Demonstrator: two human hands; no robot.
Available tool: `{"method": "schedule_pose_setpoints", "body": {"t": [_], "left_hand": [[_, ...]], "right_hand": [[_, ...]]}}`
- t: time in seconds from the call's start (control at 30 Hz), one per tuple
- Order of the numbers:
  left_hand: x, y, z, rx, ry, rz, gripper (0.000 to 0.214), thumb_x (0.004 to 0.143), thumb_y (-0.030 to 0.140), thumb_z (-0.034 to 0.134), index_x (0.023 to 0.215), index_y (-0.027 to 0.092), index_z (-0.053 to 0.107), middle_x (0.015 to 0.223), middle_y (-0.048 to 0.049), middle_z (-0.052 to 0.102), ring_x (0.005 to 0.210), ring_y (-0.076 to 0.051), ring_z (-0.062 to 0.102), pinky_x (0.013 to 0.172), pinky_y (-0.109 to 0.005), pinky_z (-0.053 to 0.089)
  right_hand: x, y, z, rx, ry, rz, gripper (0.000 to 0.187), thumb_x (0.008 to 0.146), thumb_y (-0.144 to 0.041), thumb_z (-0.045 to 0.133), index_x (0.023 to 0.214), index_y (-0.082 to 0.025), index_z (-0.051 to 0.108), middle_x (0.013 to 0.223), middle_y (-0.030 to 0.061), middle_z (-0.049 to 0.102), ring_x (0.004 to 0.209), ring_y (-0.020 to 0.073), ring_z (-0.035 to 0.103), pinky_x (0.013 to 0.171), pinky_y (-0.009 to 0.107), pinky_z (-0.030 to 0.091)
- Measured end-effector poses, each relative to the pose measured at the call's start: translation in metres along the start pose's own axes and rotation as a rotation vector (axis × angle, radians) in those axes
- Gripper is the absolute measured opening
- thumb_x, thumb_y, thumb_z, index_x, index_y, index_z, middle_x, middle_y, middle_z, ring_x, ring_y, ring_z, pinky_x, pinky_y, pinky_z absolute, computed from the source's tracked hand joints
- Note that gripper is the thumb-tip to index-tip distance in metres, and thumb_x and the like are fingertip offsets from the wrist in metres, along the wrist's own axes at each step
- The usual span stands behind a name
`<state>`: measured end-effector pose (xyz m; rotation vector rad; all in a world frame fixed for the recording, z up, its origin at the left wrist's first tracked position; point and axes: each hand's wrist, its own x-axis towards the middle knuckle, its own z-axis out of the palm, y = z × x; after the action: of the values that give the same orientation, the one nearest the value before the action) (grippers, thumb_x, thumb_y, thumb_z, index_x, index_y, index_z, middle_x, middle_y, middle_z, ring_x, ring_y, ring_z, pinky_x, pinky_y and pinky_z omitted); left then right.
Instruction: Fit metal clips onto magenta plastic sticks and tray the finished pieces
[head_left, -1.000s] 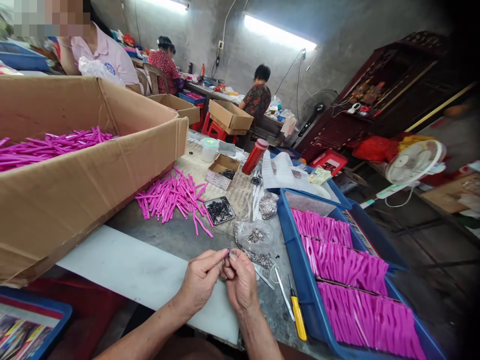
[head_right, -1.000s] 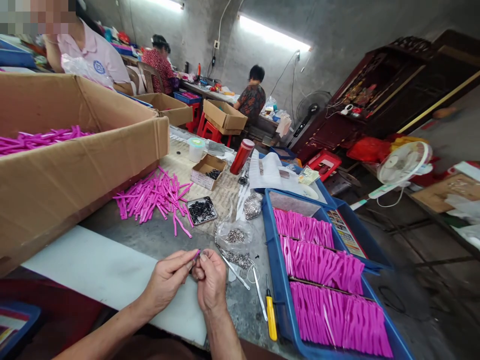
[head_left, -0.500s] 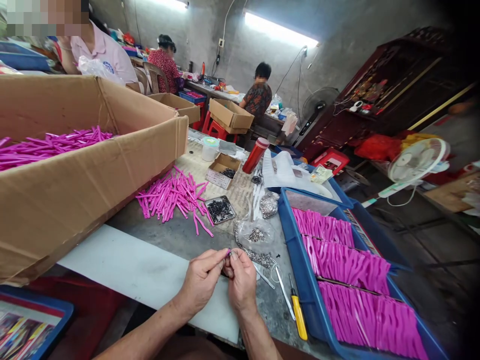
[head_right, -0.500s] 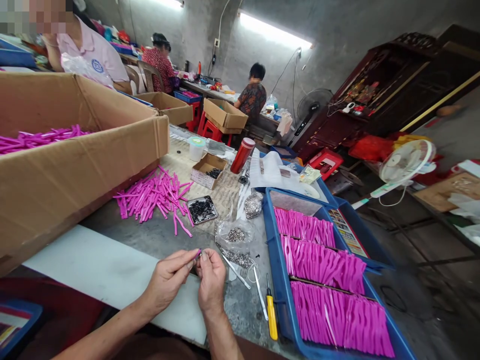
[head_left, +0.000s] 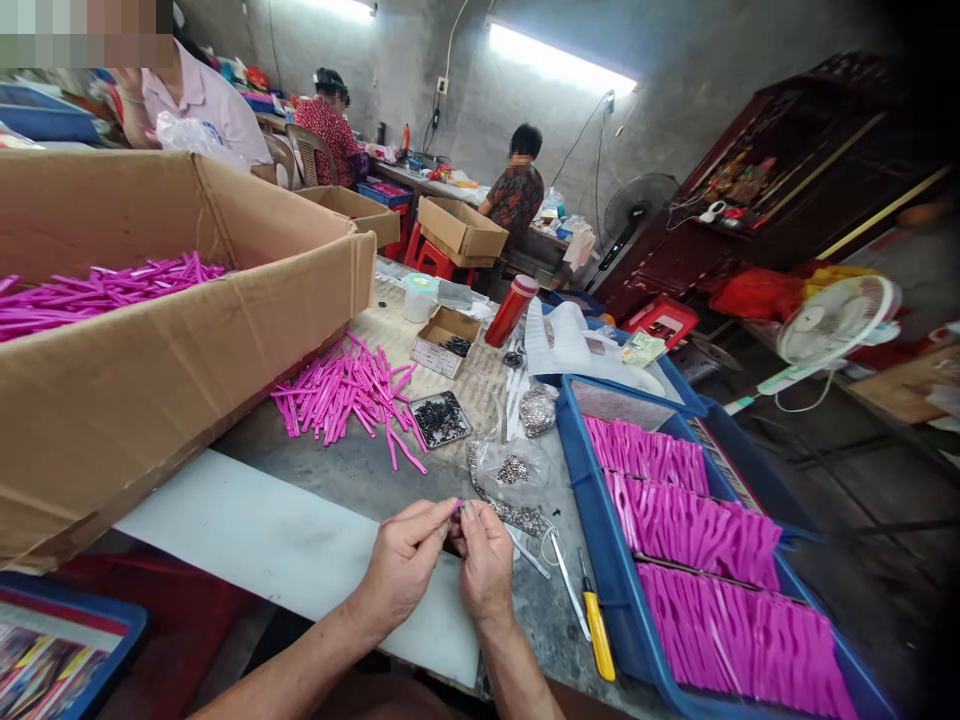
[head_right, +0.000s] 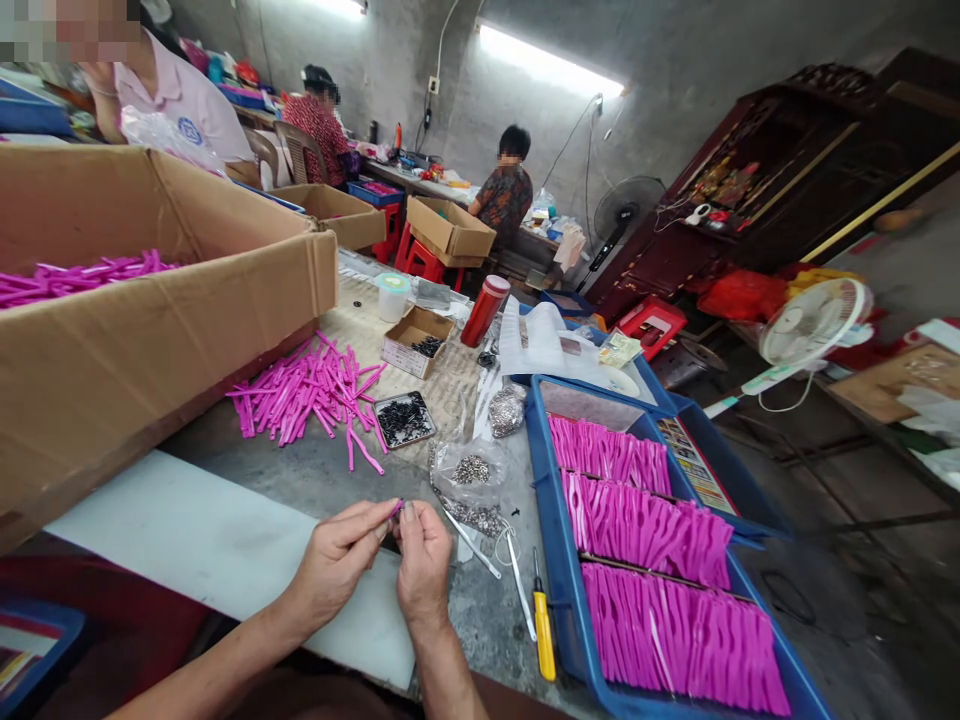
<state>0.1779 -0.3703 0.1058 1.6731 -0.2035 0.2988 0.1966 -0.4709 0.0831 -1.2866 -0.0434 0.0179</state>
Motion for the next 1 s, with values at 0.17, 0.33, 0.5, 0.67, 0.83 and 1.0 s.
{"method": "schedule_pose_setpoints", "body": {"t": [0.17,0.33,0.5,0.67,0.83,1.0], "left_hand": [[0.0004,0.0009,-0.0003,-0.018,0.004,-0.043,0.027,0.077,0.016,0.044,0.098,0.015,0.062,0.069,-0.0045,0.059,0.063,-0.013,0.055,0.058,-0.024,0.047],[-0.0009,0.0019,0.0004,-0.033,-0.006,-0.075,0.027,0.078,0.017,0.045,0.099,0.016,0.061,0.070,-0.0044,0.058,0.063,-0.013,0.054,0.057,-0.023,0.047],[-0.0009,0.0023,0.0008,-0.035,-0.012,-0.073,0.027,0.078,0.017,0.045,0.099,0.017,0.061,0.071,-0.0043,0.058,0.062,-0.013,0.054,0.055,-0.022,0.047],[-0.0004,0.0021,0.0002,-0.025,0.009,-0.072,0.027,0.077,0.019,0.045,0.097,0.016,0.063,0.066,-0.0032,0.055,0.058,-0.012,0.052,0.052,-0.021,0.046],[-0.0004,0.0021,0.0002,-0.027,0.012,-0.079,0.027,0.077,0.019,0.045,0.097,0.016,0.063,0.065,-0.0035,0.056,0.059,-0.013,0.053,0.053,-0.022,0.046],[-0.0011,0.0045,0.0007,-0.034,0.001,-0.090,0.027,0.077,0.019,0.045,0.098,0.017,0.062,0.072,-0.0050,0.059,0.062,-0.013,0.054,0.053,-0.022,0.046]], "right_hand": [[0.0007,-0.0008,-0.0011,-0.077,0.000,-0.004,0.019,0.075,-0.035,0.050,0.068,-0.017,0.052,0.055,-0.0046,0.040,0.049,0.0085,0.035,0.047,0.020,0.030],[0.0007,-0.0010,-0.0010,-0.083,0.065,-0.014,0.016,0.071,-0.034,0.055,0.070,-0.019,0.050,0.059,-0.0035,0.044,0.053,0.0100,0.039,0.049,0.021,0.033],[0.0007,-0.0023,0.0009,-0.104,0.053,-0.030,0.022,0.073,-0.037,0.051,0.064,-0.018,0.047,0.055,-0.0042,0.039,0.050,0.0096,0.036,0.047,0.021,0.031],[0.0000,-0.0025,0.0007,-0.104,0.038,-0.019,0.026,0.075,-0.040,0.047,0.061,-0.018,0.047,0.055,-0.0040,0.037,0.050,0.0095,0.035,0.047,0.021,0.031],[0.0003,-0.0038,-0.0007,-0.123,0.015,-0.020,0.018,0.073,-0.036,0.051,0.068,-0.018,0.050,0.059,-0.0027,0.044,0.054,0.0106,0.040,0.051,0.022,0.034],[0.0018,-0.0054,-0.0010,-0.189,0.070,-0.063,0.016,0.071,-0.033,0.053,0.068,-0.018,0.050,0.058,-0.0035,0.044,0.054,0.0105,0.040,0.052,0.022,0.034]]}}
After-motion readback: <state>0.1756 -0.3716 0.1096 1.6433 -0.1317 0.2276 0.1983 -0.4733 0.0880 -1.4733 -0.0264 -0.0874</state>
